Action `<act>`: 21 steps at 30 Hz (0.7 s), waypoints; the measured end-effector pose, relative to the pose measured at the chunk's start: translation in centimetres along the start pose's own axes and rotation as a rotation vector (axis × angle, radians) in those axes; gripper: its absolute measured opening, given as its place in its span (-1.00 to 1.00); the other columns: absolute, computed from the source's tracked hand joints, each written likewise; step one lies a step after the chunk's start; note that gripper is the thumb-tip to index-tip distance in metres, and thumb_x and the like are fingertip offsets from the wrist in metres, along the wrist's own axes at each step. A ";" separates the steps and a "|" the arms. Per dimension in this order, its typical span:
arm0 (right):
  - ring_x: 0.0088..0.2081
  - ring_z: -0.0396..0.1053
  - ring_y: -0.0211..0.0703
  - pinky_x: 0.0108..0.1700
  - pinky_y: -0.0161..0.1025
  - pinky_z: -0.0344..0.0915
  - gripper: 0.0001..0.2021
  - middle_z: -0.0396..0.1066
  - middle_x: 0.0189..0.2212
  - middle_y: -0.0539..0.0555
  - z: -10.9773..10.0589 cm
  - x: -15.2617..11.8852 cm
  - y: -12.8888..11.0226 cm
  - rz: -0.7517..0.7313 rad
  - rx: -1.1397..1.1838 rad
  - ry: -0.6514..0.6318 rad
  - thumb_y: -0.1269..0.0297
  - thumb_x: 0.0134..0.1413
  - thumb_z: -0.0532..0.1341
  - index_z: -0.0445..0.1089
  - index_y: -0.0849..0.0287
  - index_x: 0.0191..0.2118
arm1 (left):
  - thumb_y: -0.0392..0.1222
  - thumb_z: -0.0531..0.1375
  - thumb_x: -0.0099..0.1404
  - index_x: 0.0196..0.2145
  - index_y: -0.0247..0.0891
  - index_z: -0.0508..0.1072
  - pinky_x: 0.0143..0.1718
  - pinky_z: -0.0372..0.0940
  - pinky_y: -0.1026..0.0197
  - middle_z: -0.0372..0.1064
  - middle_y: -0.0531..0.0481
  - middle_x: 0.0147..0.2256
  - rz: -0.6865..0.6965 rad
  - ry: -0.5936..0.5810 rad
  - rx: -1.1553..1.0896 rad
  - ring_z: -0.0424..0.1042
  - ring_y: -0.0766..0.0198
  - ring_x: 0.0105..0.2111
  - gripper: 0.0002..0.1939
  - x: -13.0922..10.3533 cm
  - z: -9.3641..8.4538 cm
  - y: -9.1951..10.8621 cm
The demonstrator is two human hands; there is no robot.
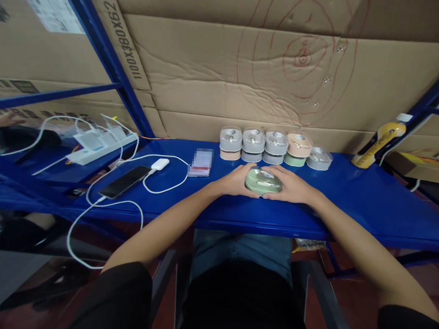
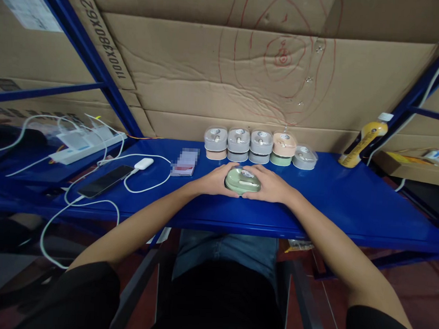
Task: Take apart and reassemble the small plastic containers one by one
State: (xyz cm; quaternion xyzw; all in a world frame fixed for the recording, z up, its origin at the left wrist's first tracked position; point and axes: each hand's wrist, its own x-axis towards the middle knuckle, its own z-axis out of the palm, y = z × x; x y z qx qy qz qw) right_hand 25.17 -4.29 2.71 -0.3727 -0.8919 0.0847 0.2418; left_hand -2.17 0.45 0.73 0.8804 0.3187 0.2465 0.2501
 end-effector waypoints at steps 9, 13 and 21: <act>0.20 0.47 0.45 0.16 0.36 0.53 -0.12 0.38 0.27 0.30 0.4 -0.1 -0.3 -0.028 -0.102 0.006 -0.20 0.19 0.41 0.22 -0.06 0.54 | 0.31 0.58 -0.03 0.51 -0.29 0.12 0.42 0.19 -0.39 0.21 -0.48 0.44 -0.009 -0.006 0.016 0.24 -0.41 0.43 0.34 -0.2 -0.3 -0.2; 0.19 0.46 0.49 0.11 0.36 0.54 -0.10 0.35 0.28 0.36 0.3 -0.1 -0.7 -0.015 -0.180 -0.022 -0.17 0.22 0.37 0.18 0.00 0.57 | 0.33 0.57 0.01 0.53 -0.25 0.08 0.43 0.16 -0.39 0.14 -0.47 0.48 -0.007 -0.021 0.000 0.19 -0.41 0.46 0.34 -0.4 -0.4 -0.2; 0.15 0.47 0.45 0.09 0.31 0.56 -0.13 0.38 0.27 0.32 0.1 -0.2 -0.9 -0.016 -0.254 -0.008 -0.17 0.20 0.38 0.23 -0.05 0.55 | 0.38 0.51 0.10 0.55 -0.23 0.05 0.42 0.23 -0.32 0.15 -0.43 0.49 -0.003 -0.052 0.003 0.19 -0.40 0.47 0.30 -0.5 -0.6 -0.3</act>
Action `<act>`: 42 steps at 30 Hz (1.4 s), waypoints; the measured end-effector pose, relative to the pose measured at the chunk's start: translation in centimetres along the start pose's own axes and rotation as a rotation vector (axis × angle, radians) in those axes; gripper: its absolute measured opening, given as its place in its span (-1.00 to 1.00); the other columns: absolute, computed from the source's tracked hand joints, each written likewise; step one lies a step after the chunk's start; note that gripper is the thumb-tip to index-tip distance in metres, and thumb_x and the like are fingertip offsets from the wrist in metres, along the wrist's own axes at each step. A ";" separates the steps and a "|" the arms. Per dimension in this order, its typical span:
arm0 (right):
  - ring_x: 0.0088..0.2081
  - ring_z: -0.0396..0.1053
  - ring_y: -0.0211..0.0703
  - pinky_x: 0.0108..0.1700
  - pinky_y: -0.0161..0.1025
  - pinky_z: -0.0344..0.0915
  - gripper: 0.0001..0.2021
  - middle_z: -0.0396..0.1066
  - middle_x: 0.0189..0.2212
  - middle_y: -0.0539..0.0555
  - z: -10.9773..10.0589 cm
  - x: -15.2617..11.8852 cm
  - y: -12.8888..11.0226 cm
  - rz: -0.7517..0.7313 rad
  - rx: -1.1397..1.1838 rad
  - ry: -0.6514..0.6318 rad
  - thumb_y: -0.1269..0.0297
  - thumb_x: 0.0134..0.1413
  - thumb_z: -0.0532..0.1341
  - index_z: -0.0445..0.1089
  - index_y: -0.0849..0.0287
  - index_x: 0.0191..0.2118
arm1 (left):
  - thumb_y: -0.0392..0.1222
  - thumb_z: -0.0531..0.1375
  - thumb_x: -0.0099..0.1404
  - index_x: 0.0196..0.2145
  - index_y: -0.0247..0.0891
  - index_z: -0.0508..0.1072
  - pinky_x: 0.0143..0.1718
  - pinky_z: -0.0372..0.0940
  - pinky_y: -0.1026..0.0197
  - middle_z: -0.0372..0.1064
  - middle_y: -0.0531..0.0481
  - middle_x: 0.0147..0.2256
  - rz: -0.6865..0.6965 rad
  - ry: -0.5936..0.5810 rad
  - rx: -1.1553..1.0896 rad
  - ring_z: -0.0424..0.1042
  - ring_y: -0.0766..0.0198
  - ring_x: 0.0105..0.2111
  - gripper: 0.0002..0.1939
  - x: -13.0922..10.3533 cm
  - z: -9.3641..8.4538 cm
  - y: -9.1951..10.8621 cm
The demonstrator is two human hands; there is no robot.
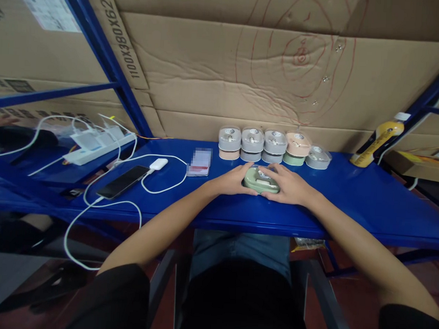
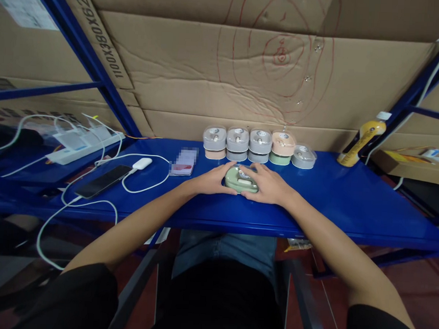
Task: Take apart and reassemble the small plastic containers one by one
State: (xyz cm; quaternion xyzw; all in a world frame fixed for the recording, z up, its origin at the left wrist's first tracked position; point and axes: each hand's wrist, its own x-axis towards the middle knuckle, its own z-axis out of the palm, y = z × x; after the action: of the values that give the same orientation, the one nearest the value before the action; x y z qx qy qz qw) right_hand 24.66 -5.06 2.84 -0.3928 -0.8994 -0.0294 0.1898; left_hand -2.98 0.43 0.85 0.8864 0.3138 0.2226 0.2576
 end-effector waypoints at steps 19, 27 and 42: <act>0.28 0.44 0.41 0.29 0.35 0.42 0.13 0.39 0.32 0.24 0.0 0.2 2.5 0.010 0.302 -0.053 -0.29 -0.08 0.56 0.17 -0.10 0.56 | 0.30 0.60 -0.04 0.51 -0.29 0.10 0.40 0.23 -0.38 0.26 -0.46 0.39 0.013 0.050 0.021 0.30 -0.40 0.38 0.36 0.2 -0.1 0.2; 0.29 0.41 0.38 0.33 0.37 0.36 0.10 0.40 0.31 0.22 -0.8 -0.2 4.1 0.012 0.334 -0.104 -0.24 -0.05 0.56 0.17 -0.11 0.56 | 0.22 0.58 0.06 0.47 -0.18 0.17 0.33 0.30 -0.30 0.47 -0.30 0.21 0.025 0.062 -0.002 0.43 -0.28 0.27 0.17 0.1 -0.2 0.2; 0.25 0.43 0.42 0.34 0.36 0.35 -0.03 0.38 0.25 0.26 -4.7 -12.4 8.2 0.447 0.097 -0.019 -0.29 0.14 0.38 0.12 -0.11 0.56 | 0.05 0.40 0.33 0.25 -0.22 0.41 0.28 0.37 -0.18 0.55 -0.20 0.08 0.008 0.094 0.062 0.51 -0.12 0.19 -0.38 0.3 -0.2 -0.3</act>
State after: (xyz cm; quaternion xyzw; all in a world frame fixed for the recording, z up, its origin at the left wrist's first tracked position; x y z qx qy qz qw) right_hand 39.71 -8.98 1.86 -0.5727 -0.7923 0.0605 0.2017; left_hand -3.01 0.88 0.87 0.8837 0.3287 0.2553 0.2140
